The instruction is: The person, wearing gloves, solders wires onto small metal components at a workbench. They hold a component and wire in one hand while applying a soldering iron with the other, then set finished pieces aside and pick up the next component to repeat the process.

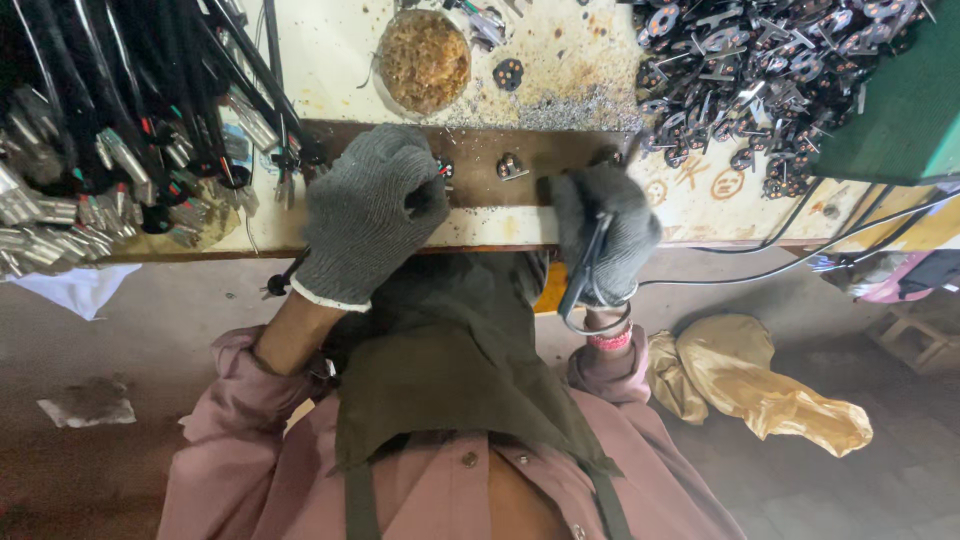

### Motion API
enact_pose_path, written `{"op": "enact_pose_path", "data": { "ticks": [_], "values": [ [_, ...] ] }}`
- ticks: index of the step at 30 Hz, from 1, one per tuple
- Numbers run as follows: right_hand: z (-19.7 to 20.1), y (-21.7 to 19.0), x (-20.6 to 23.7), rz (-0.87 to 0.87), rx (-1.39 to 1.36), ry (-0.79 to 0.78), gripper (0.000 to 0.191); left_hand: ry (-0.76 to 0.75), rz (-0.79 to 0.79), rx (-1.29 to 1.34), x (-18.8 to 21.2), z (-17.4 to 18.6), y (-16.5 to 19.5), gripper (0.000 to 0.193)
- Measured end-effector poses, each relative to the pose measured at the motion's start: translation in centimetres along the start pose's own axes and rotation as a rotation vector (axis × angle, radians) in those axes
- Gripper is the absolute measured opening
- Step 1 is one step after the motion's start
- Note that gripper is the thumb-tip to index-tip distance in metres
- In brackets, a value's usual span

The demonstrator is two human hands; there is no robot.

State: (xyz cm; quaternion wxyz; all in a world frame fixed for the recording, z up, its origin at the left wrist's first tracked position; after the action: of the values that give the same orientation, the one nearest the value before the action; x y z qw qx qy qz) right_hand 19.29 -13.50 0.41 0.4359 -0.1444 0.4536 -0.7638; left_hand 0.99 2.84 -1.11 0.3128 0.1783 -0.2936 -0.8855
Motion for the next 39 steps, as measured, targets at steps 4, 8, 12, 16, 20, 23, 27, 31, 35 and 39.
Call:
{"op": "enact_pose_path", "data": {
  "ticks": [4,8,12,16,20,23,27,31,35,39],
  "values": [
    [-1.5,-0.6,-0.8,0.065,0.043,0.105,0.025,-0.005,0.005,-0.022,0.0,0.0,0.0,0.019],
    [-3.5,-2.8,-1.7,0.24,0.324,-0.074,0.045,-0.016,0.001,0.0,0.0,0.2,0.1,0.021],
    [-3.1,-2.6,-2.8,0.05,-0.151,-0.096,0.032,-0.032,0.022,0.016,0.0,0.2,0.1,0.021],
    [-1.9,-2.0,-3.4,0.119,0.077,-0.191,0.033,-0.048,0.028,-0.008,0.0,0.0,0.0,0.021],
    [-1.7,-2.8,-3.3,0.143,0.141,-0.342,0.031,-0.042,0.021,0.006,0.0,0.2,0.0,0.021],
    [-3.3,-3.9,-2.6,0.145,0.461,-0.564,0.029,-0.073,0.038,0.028,-0.1,0.4,0.2,0.02],
    [-3.7,-4.2,-2.5,0.168,0.499,-0.425,0.027,-0.015,0.037,-0.019,-0.4,0.5,0.5,0.018],
    [0.2,-1.2,-1.8,-0.117,-0.154,-0.059,0.021,-0.09,0.039,-0.07,0.2,-0.1,1.1,0.017],
    [1.6,1.0,2.5,-0.035,-0.621,0.451,0.018,-0.089,0.004,-0.077,0.3,-0.9,1.9,0.015],
    [-1.3,2.9,5.6,-0.281,-0.434,0.044,0.02,-0.131,0.012,-0.128,-0.2,-2.0,2.8,0.012]
  ]
}}
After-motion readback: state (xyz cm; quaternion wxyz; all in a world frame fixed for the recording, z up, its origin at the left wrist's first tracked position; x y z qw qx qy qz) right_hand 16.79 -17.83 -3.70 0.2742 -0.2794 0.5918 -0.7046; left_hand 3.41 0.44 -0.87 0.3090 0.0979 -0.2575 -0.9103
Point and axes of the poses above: each hand's wrist, its own x-axis away from the middle knuckle, its own z-axis out of the back of the hand, y = z × x, the point moved 3 cm from there along -x, towards the middle knuckle, and after that the axes turned 10 degrees about -x, right-handed, at the moved point
